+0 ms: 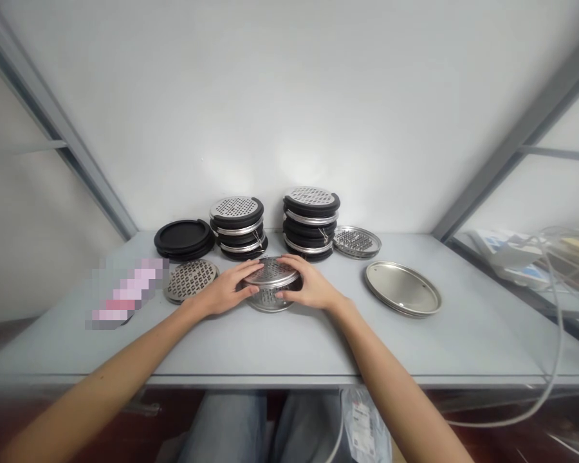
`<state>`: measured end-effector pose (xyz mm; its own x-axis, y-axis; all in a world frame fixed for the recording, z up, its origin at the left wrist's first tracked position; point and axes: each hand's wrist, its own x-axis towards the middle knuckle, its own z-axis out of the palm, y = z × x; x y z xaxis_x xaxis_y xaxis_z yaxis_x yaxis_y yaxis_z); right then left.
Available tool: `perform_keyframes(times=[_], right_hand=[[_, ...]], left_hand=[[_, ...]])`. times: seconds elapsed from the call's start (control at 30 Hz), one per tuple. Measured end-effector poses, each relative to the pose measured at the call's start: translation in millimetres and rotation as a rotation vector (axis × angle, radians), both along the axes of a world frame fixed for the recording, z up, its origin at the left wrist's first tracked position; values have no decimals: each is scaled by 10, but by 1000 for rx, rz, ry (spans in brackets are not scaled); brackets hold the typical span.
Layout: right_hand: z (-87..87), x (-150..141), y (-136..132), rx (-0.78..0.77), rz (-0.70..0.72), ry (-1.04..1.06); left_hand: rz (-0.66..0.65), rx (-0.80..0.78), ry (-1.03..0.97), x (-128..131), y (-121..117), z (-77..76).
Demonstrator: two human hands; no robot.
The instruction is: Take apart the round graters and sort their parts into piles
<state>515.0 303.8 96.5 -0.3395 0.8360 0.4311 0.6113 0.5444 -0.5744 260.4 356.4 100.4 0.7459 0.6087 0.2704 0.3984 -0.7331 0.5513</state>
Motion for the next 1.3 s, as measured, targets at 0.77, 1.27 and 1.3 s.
perform_keyframes(times=[0.77, 1.27, 1.3], right_hand=[[-118, 72, 86, 216, -498, 343], [5, -110, 55, -325, -118, 775], [0, -112, 57, -298, -129, 761]], left_hand=[[128, 175, -332, 10, 28, 8], [165, 271, -308, 41, -3, -19], [167, 270, -311, 37, -1, -18]])
